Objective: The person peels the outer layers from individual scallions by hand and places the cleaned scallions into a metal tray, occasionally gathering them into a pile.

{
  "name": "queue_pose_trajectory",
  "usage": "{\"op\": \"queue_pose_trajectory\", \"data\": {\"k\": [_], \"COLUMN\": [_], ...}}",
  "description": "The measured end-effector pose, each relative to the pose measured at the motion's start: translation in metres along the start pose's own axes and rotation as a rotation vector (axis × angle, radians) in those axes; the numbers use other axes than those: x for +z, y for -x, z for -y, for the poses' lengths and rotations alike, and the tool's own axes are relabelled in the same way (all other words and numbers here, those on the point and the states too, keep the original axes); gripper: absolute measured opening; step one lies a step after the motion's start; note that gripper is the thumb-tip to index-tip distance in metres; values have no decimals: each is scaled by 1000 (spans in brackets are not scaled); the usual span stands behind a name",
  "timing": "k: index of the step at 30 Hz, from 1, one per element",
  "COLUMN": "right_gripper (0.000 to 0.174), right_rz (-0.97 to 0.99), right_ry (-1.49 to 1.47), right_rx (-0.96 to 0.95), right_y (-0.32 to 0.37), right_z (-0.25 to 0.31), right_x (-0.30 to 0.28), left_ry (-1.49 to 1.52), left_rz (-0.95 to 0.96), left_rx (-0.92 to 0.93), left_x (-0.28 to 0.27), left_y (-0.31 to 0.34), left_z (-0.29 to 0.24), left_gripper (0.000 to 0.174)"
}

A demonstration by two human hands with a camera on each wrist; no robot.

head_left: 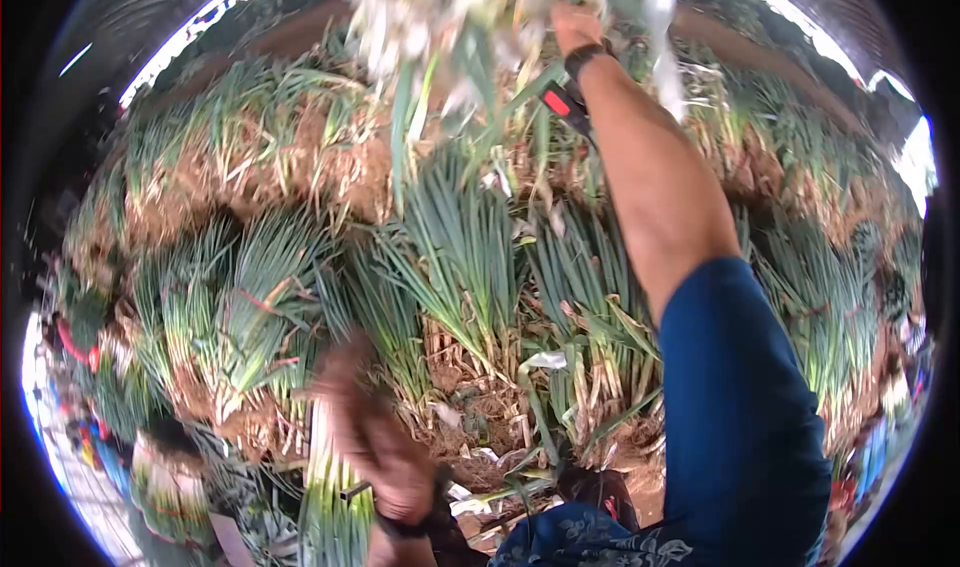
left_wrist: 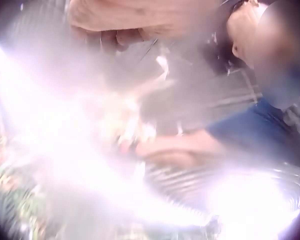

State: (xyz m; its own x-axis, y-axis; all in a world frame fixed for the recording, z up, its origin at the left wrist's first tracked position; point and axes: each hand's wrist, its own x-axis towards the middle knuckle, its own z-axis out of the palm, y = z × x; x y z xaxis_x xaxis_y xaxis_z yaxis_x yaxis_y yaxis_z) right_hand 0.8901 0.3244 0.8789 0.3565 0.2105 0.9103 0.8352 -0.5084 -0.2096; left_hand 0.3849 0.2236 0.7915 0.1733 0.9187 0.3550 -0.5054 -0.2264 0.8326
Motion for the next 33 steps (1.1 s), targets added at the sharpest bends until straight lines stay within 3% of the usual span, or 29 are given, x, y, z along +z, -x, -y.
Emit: {"op": "queue_pose_trajectory", "data": {"k": [1, 2, 3, 5, 6, 7, 8, 9, 10, 11, 12, 14, 15, 19, 20, 21, 22, 23, 24, 27, 30, 32, 33], "right_gripper": [4, 4, 8, 18, 15, 14, 15, 12, 12, 12, 13, 16, 13, 11, 12, 11, 16, 14, 12, 24, 37, 45, 53], "right_rz": [34, 150, 317, 657, 712, 668, 1123, 1271, 1327, 1498, 1455, 1647, 1614, 1212, 1262, 1274, 1092, 1194, 1412, 1482, 1577, 1446, 1534], "right_ry": [115, 186, 181, 172, 83, -410, -309, -295, -293, -558, -666, -394, -347, -391, -304, -417, -551, -583, -515, -434, -180, -88, -19], "right_rx": [-41, -63, -41, 8, -56, 421, 895, 539, 178, 765, 1419, 1770, 1896, 2262, 2272, 2163, 2140, 2161, 1877, 1162, 893, 1222, 1037], "right_y": [14, 62, 156, 341, 457, 584, 602, 729, 853, 888, 918, 874, 877, 908, 895, 915, 960, 937, 945, 1049, 1051, 1051, 1072], "right_z": [-3, -1, 7, 28, 38, 49, 93, 91, 89, 105, 122, 141, 139, 104, 95, 80, 65, 58, 49, 6, 8, 23, 18], "right_x": [23, 39, 37, 29, 0, -35, -119, -166, -210, -264, -318, -359, -369, -341, -314, -298, -286, -266, -252, -212, -178, -165, -162], "left_ry": [-170, -576, -969, -871, -804, -842, -865, -817, -765, -813, -867, -933, -966, -1038, -1090, -1122, -1158, -1203, -1241, -1086, -916, -914, -885], "left_rz": [79, 329, 626, 765, 797, 927, 1074, 1123, 1114, 1103, 1093, 981, 918, 656, 641, 518, 400, 290, 183, 58, 72, 174, 199], "left_rx": [-150, -239, -227, -658, -857, -919, -1008, -1196, -1206, -1229, -1235, -1355, -1403, -1649, -1651, -1695, -1616, -1472, -1324, -1382, -1413, -1358, -1335], "left_x": [-15, -35, -56, -123, -151, -169, -185, -198, -200, -208, -218, -237, -244, -273, -282, -279, -304, -302, -297, -292, -297, -299, -303], "left_y": [38, 78, 118, 229, 271, 292, 310, 321, 315, 317, 324, 316, 310, 276, 273, 262, 278, 280, 277, 261, 259, 256, 257], "left_z": [23, 43, 64, 100, 103, 97, 82, 71, 58, 50, 41, 19, 11, -21, -24, -18, -22, -11, 6, 62, 114, 146, 160], "left_gripper": [35, 34, 34, 30, 30, 30, 31, 36, 37, 36, 36, 32, 30, 24, 23, 22, 24, 25, 26, 28, 28, 27, 27]}}
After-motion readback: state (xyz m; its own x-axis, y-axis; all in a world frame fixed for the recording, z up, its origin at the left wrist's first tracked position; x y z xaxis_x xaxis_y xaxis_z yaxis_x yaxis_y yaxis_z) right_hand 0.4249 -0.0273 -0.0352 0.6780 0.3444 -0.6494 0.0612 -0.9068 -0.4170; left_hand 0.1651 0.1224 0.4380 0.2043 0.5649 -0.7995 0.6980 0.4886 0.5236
